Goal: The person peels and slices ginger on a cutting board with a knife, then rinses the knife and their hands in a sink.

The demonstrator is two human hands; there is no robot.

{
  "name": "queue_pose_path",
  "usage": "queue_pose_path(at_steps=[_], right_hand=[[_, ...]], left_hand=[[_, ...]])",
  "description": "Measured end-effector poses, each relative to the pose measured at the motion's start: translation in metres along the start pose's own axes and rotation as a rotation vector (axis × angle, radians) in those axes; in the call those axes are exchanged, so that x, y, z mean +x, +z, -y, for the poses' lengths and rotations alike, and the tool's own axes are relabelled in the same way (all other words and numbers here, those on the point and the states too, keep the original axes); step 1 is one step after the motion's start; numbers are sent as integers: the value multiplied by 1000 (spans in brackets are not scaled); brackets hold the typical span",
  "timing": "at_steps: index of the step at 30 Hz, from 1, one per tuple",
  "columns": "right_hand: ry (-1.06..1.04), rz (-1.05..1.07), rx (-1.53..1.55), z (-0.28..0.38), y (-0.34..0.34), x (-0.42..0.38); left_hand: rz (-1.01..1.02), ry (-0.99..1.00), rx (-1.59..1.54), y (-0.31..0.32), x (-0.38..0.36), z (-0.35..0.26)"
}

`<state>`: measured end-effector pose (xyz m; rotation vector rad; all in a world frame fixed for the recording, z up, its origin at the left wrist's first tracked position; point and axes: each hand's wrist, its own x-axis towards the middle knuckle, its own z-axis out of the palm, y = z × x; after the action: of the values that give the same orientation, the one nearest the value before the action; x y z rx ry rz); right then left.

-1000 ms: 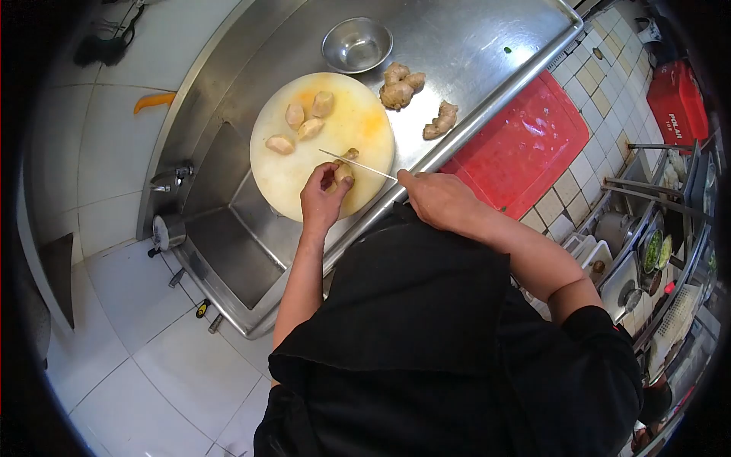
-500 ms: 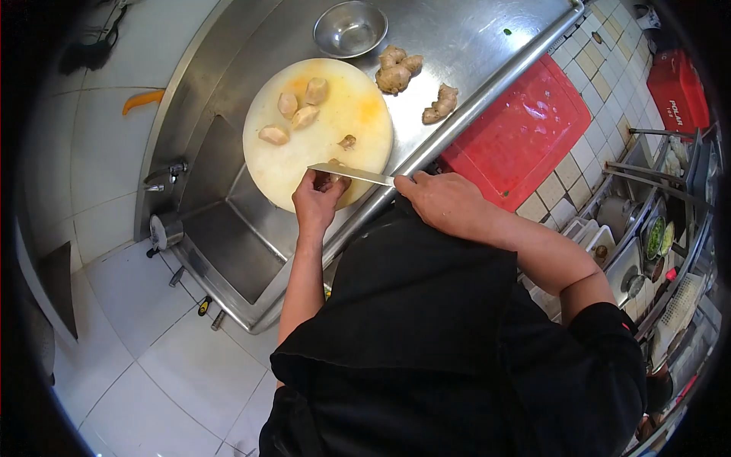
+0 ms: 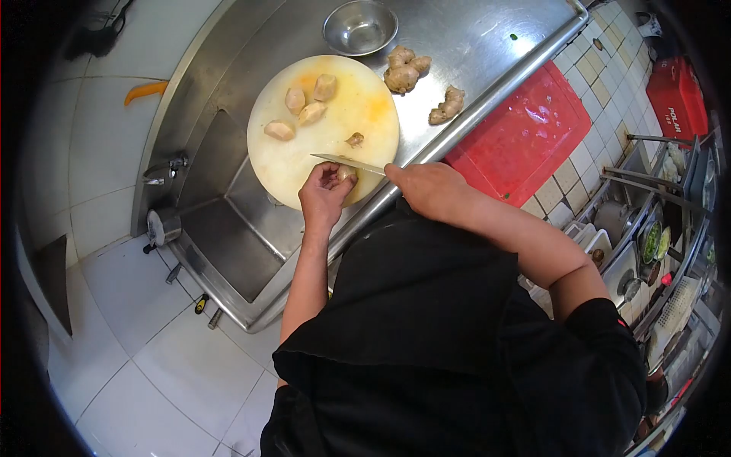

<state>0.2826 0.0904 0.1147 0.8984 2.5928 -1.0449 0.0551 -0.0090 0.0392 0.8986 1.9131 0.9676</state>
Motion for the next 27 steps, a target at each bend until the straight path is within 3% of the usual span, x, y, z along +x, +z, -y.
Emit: queue_pose_path(at_steps=[5, 7, 8, 10, 11, 13, 20, 22, 27], right_hand=[[25, 2, 46, -16, -1, 8], [88, -19, 141, -19, 2, 1], [82, -13, 142, -20, 4, -3], [94, -50, 187, -22, 6, -11], [92, -46, 190, -22, 7, -15], [54, -69, 193, -20, 9, -21], [-21, -84, 126, -8, 11, -31], [-40, -80, 104, -7, 12, -33], [-65, -64, 7, 0, 6, -37]], left_hand=[[49, 100, 114, -11, -4, -5], [86, 275, 453, -24, -7, -15], [81, 268, 455, -30, -7, -12], [64, 515, 566, -37, -8, -9], [64, 510, 568, -37, -10, -8], [98, 265, 397, -35, -16, -12], [-1, 276, 283, -29, -25, 28], [-101, 273, 97, -21, -28, 34], [-193, 273, 108, -9, -31, 40]])
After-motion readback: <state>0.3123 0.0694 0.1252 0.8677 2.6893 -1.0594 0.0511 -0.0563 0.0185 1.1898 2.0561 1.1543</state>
